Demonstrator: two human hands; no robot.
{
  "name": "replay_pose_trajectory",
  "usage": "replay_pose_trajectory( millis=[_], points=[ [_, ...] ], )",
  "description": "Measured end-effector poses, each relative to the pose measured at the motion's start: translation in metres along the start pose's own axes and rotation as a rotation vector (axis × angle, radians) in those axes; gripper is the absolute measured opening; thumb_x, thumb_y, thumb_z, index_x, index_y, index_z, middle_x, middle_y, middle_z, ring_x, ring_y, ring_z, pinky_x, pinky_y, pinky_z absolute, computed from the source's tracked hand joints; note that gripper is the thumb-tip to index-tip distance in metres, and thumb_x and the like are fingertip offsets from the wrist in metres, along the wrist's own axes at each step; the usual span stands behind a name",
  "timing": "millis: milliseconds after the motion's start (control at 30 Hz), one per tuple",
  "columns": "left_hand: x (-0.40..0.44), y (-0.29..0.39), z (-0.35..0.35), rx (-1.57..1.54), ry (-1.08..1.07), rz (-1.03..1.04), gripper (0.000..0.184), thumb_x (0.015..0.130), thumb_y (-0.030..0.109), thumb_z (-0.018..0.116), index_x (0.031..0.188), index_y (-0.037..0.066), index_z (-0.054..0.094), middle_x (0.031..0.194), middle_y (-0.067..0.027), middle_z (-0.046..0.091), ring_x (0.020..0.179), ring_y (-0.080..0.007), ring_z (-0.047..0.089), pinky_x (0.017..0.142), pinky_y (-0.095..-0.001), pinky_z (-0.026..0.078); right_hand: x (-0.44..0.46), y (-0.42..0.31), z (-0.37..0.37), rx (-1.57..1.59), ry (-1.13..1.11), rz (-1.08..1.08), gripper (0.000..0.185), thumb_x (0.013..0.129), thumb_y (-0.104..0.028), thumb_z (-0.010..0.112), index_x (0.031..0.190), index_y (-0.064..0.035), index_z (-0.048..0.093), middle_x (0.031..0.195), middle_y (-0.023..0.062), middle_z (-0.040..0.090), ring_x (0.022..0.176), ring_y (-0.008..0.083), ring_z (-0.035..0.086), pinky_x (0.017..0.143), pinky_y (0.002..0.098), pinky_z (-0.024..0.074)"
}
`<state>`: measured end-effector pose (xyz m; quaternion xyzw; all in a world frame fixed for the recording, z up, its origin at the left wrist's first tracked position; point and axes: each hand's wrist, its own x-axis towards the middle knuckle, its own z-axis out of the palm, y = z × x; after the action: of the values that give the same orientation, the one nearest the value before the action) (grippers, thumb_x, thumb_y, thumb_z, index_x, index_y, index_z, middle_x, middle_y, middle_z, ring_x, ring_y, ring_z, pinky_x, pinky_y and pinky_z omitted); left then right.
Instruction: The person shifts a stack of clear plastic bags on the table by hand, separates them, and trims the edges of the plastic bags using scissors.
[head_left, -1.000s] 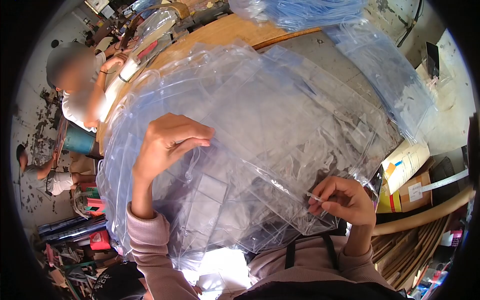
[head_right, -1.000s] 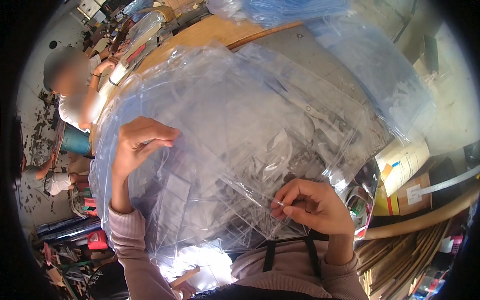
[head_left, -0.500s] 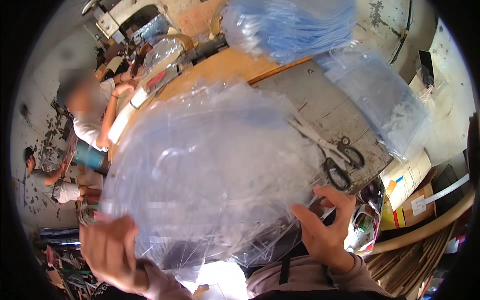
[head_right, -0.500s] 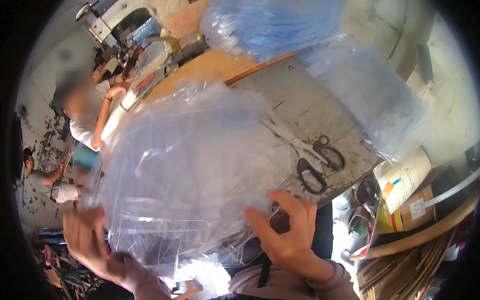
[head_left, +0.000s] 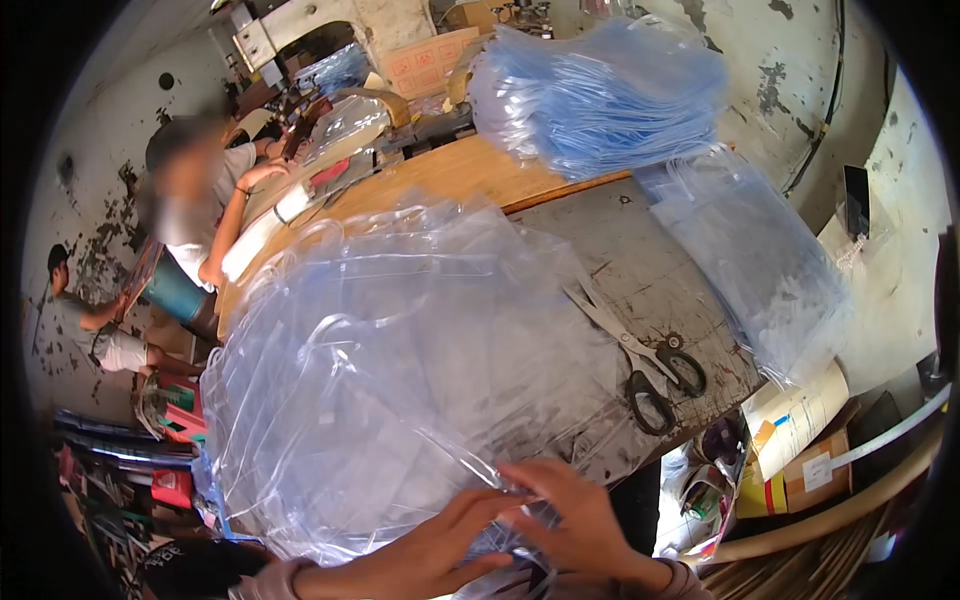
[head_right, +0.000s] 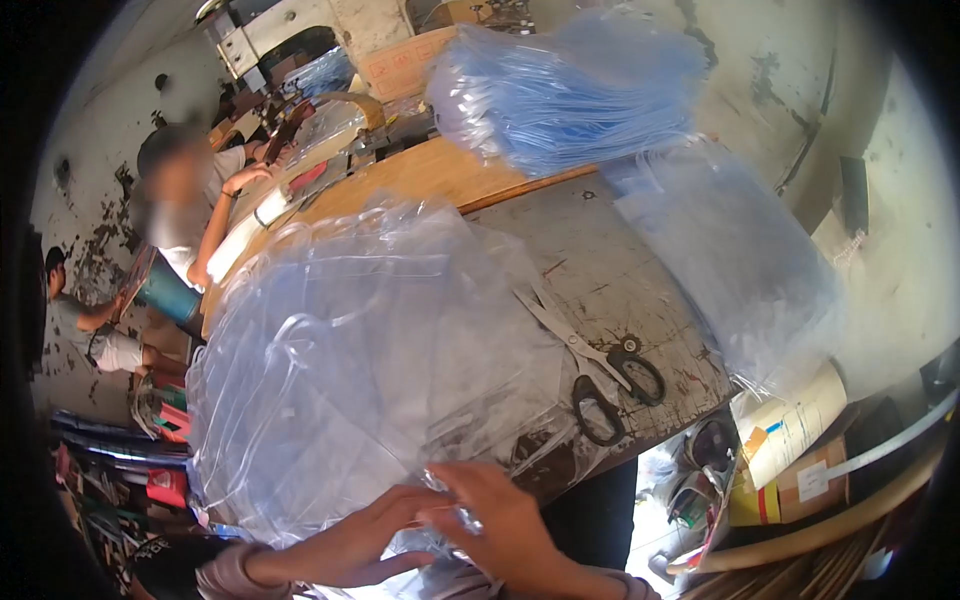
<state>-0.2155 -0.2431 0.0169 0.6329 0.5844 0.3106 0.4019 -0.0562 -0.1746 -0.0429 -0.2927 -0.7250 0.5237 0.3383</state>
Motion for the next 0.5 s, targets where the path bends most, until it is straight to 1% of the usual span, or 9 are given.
replay_pose_trajectory(
  millis=[33,67,133,167,233,267,333,400,500],
  points=[
    [0.007,0.001,-0.003,0.012,-0.077,0.036,0.025,0.083,0.016,0.063,0.104,0.003,0.058,0.098,-0.0115,0.059,0.092,-0.0245,0.058,0.072,-0.0344,0.045,0.001,0.002,-0.006,0.085,-0.009,0.04,0.033,0.08,-0.003,0.064,0.112,-0.0028,0.059,0.102,0.013,0.062,0.085,0.0192,0.064,0.073,0.0271,0.051],
    [0.015,0.002,-0.009,0.023,-0.157,0.074,0.02,0.085,0.018,0.063,0.1,0.005,0.06,0.096,-0.0104,0.059,0.09,-0.0219,0.058,0.064,-0.0318,0.044,0.001,0.005,-0.011,0.082,-0.012,0.047,0.033,0.08,-0.003,0.064,0.112,-0.0028,0.059,0.102,0.013,0.062,0.085,0.0192,0.064,0.073,0.0271,0.051],
    [0.046,0.007,-0.035,0.147,-0.248,0.227,0.03,0.085,0.019,0.062,0.11,0.005,0.056,0.109,-0.0135,0.052,0.098,-0.0268,0.055,0.069,-0.0339,0.046,0.004,0.008,-0.018,-0.114,0.044,0.017,0.029,0.079,0.002,0.063,0.108,0.0003,0.06,0.093,0.0123,0.065,0.083,0.016,0.064,0.073,0.0258,0.0512],
    [0.06,0.008,-0.047,0.139,-0.249,0.227,0.03,0.085,0.019,0.062,0.11,0.005,0.056,0.109,-0.0135,0.052,0.098,-0.0268,0.055,0.069,-0.0339,0.046,0.008,0.005,-0.017,0.004,0.099,0.059,0.025,0.081,0.003,0.06,0.106,0.0042,0.057,0.087,0.0134,0.065,0.08,0.0163,0.064,0.071,0.0254,0.0517],
    [0.083,0.006,-0.067,0.741,-0.071,0.504,0.03,0.081,0.019,0.066,0.109,0.01,0.059,0.1,-0.0061,0.06,0.095,-0.0239,0.057,0.077,-0.0349,0.047,0.01,0.009,-0.015,0.163,0.186,0.134,0.023,0.082,0.004,0.059,0.105,0.0028,0.057,0.088,0.0125,0.066,0.078,0.0153,0.064,0.068,0.0249,0.0519],
    [0.092,0.0,-0.074,0.735,-0.07,0.498,0.03,0.081,0.019,0.066,0.109,0.01,0.059,0.1,-0.0061,0.06,0.095,-0.0239,0.057,0.077,-0.0349,0.047,0.011,0.012,-0.014,0.331,0.277,0.206,0.021,0.083,0.004,0.058,0.104,0.0014,0.056,0.088,0.0116,0.066,0.076,0.0144,0.064,0.066,0.0243,0.052],
    [0.109,-0.021,-0.083,0.572,-0.413,0.463,0.02,0.081,0.02,0.065,0.098,0.012,0.063,0.092,-0.0003,0.061,0.086,-0.0186,0.057,0.067,-0.0327,0.046,0.015,0.012,-0.01,0.398,0.304,0.174,0.018,0.085,0.006,0.055,0.103,0.0034,0.052,0.091,0.0139,0.065,0.079,0.015,0.064,0.066,0.024,0.0525],
    [0.12,-0.032,-0.082,0.497,-0.366,0.525,0.014,0.081,0.019,0.065,0.092,0.012,0.063,0.084,0.0022,0.061,0.079,-0.0174,0.057,0.065,-0.0326,0.046,0.018,0.01,-0.004,0.516,0.405,0.127,0.017,0.085,0.007,0.054,0.101,0.004,0.05,0.092,0.0149,0.062,0.081,0.0156,0.063,0.067,0.0238,0.0527],
    [0.128,-0.046,-0.079,0.41,-0.453,0.471,0.013,0.08,0.019,0.066,0.091,0.013,0.062,0.083,0.002,0.06,0.078,-0.0173,0.058,0.063,-0.0308,0.046,0.012,0.01,-0.003,0.449,0.335,0.177,0.013,0.087,0.005,0.05,0.1,0.0033,0.05,0.091,0.0133,0.06,0.083,0.0148,0.06,0.071,0.0256,0.0511]
  ],
)
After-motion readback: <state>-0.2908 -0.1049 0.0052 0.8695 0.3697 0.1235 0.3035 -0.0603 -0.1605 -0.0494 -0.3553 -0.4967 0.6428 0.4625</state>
